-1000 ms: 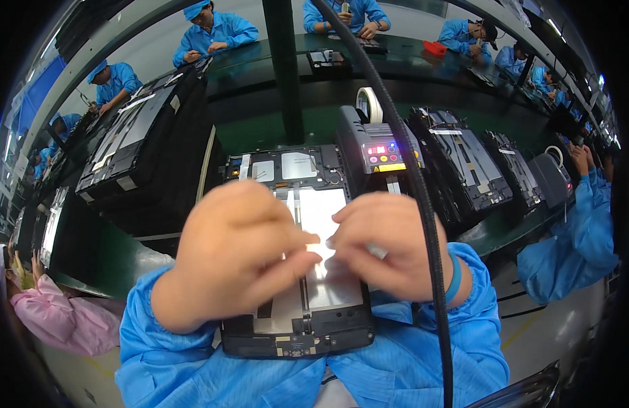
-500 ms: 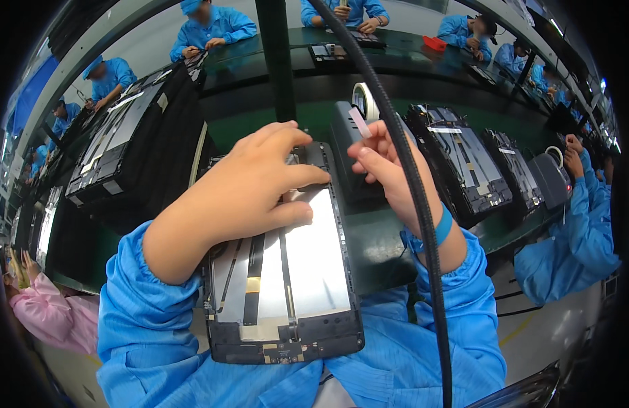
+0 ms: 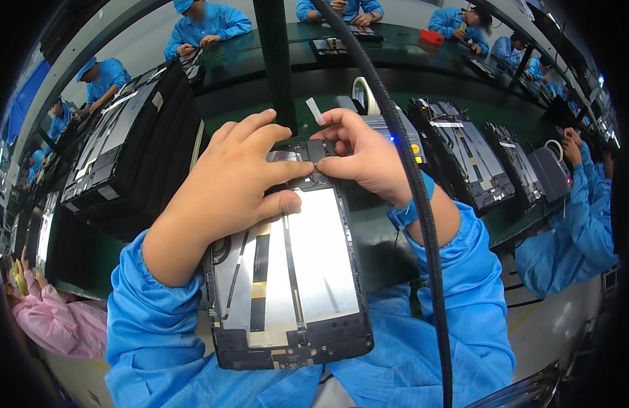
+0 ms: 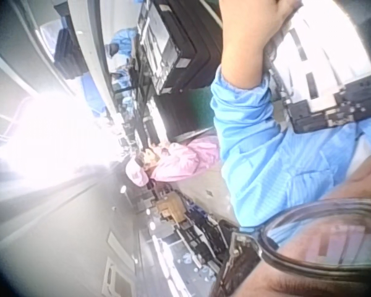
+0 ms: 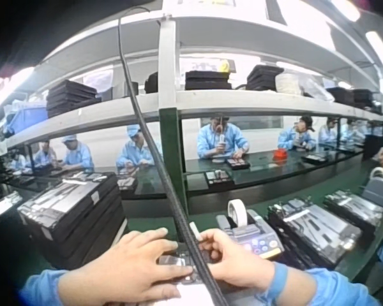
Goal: A worker is applying tape and components to multiple tablet devices on an assembly line.
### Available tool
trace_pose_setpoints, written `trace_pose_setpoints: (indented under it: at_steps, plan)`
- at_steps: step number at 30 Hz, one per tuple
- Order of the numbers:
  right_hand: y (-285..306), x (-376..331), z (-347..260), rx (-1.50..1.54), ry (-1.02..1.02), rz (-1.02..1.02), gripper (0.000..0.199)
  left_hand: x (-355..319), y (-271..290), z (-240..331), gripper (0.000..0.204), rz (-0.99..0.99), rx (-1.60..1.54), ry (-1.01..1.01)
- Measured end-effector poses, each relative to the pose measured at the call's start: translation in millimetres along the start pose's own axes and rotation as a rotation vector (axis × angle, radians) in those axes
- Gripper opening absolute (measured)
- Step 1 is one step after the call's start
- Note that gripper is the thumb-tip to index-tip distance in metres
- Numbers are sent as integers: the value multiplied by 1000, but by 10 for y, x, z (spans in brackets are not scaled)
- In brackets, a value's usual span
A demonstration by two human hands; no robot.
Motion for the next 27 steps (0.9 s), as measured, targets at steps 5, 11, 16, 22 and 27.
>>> trace_pose_setpoints:
  at_steps: [5, 11, 16, 22, 27]
  plan:
    - [162, -1, -282, -262, 231, 20, 22, -31, -32, -19, 35, 2, 15, -1]
    - [113, 174, -464, -505, 246, -454, 19, -62, -67, -91, 35, -30, -109, 77]
    - [44, 327, -365, -622, 148, -582, 22, -50, -123, -132, 33, -53, -182, 131]
    - [-24, 313, -440, -704, 54, -580, 22, -17, -126, -145, 30, -87, -243, 234]
    - [9, 313, -444, -665, -40, -547, 22, 63, -122, -142, 26, -145, -262, 292]
Point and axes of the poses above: each hand's wrist, its own x-axis towards the middle knuckle, its own y-axis out of the back of the hand, z = x × y, the point moved 2 cm from there along x, towards the middle knuckle, and after that the axes turned 12 degrees about z, right-handed, at the moved point
